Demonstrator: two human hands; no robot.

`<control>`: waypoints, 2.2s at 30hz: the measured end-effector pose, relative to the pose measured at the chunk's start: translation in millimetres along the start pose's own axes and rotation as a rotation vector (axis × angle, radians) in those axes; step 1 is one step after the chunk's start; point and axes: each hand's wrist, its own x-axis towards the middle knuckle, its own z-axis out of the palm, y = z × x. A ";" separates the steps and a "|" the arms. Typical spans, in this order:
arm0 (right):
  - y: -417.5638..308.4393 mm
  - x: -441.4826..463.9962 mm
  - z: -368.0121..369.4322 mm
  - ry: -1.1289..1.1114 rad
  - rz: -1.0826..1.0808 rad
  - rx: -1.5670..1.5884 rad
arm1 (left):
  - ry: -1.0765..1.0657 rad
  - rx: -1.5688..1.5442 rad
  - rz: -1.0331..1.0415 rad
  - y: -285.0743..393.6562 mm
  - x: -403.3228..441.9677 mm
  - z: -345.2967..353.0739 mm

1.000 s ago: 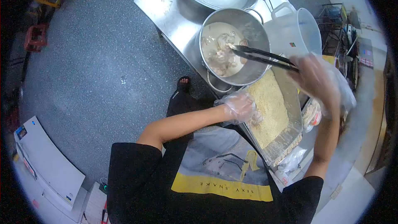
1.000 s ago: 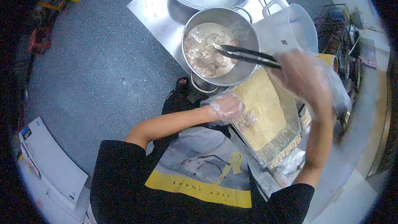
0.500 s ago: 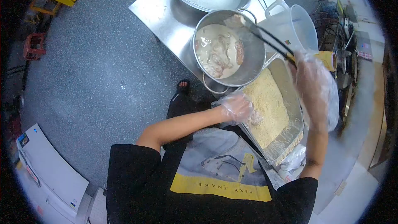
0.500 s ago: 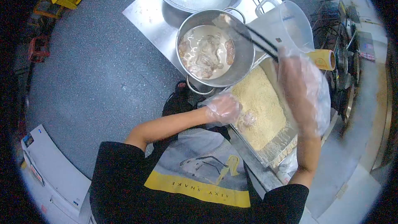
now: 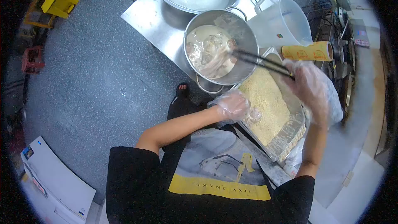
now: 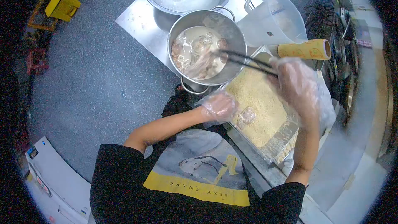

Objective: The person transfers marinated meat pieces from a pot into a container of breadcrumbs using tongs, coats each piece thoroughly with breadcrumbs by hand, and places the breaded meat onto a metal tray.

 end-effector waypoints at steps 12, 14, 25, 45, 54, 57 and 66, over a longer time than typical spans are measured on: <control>-71.1 -12.9 -25.7 -0.265 0.240 0.013 | 0.040 0.075 -0.013 3.0 -0.4 3.3; -84.8 -21.1 -40.4 -0.281 0.217 0.046 | 0.148 0.023 -0.046 -1.9 -6.7 29.7; -59.9 -157.1 -144.1 -0.435 0.636 -0.207 | -0.105 0.046 -0.055 0.8 -2.0 -6.4; -17.6 -190.6 -27.5 -0.351 1.033 0.103 | 0.103 0.075 -0.041 18.2 8.0 -29.8; -55.2 38.9 88.9 -0.306 0.320 0.510 | 0.062 0.145 -0.098 23.0 -10.5 -11.5; -61.4 54.3 72.8 -0.339 0.343 0.552 | 0.090 0.219 -0.037 12.7 -22.8 -15.9; 3.2 -242.2 318.8 0.551 0.901 0.886 | -0.470 -0.512 -0.865 38.6 110.4 -26.0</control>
